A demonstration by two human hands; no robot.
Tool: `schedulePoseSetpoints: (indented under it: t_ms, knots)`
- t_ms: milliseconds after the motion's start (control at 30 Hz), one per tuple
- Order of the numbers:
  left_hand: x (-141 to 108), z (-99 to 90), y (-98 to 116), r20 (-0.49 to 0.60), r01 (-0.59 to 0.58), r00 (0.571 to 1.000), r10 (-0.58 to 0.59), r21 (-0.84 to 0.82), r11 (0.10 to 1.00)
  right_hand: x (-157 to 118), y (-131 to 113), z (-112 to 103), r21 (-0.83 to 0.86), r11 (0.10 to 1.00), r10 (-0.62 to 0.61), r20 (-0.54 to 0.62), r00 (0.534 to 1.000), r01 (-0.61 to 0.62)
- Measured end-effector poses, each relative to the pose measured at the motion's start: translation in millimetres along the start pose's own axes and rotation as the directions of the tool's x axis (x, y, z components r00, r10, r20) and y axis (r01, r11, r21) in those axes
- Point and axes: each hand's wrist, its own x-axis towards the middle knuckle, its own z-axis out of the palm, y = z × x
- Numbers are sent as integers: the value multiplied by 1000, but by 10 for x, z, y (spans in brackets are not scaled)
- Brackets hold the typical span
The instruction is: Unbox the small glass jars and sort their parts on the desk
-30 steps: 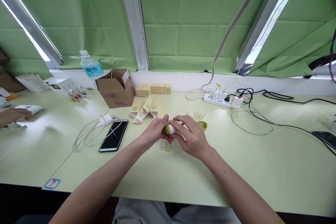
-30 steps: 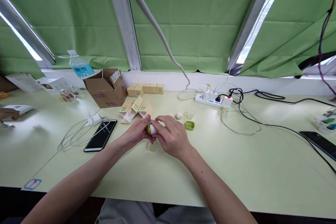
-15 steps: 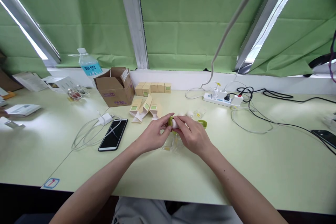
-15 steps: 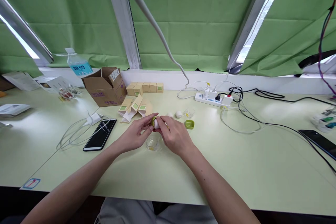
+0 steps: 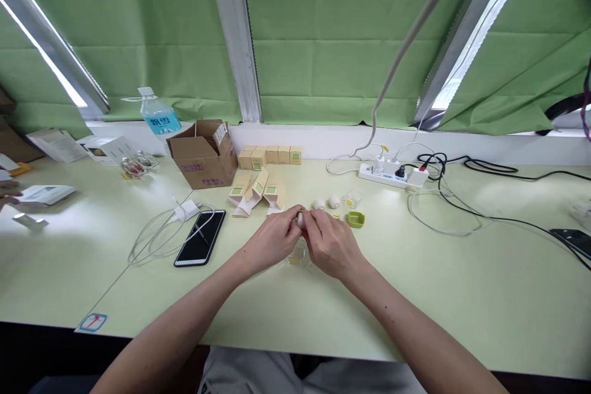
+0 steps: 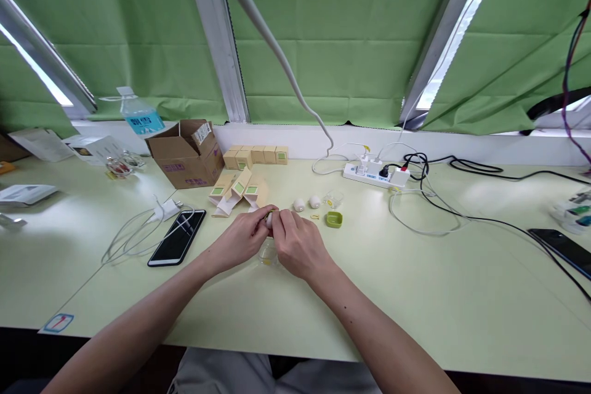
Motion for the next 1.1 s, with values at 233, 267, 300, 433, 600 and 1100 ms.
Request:
schedulePoseSetpoints:
  t_ms: [233,267,300,433,600,1100]
  knots:
    - [36,-27,-97,15,48,999,-46,-244,969,-7,52,9,203,965,171,-3,985,-167]
    - [44,-30,-108,26,53,999,-47,-279,959,-4,59,3,272,942,207,-7,978,-197]
    - [51,-30,-120,39,50,998,-40,-313,948,1,64,-3,345,911,244,-8,970,-226]
    - [86,5,-183,35,24,999,-11,-404,915,28,54,-2,591,741,374,31,927,-319]
    - [132,61,-304,7,63,998,-68,-485,872,68,54,47,763,440,587,154,795,-473]
    - [247,-120,-634,-221,56,967,-131,-316,947,-3,676,180,465,493,569,466,677,-735]
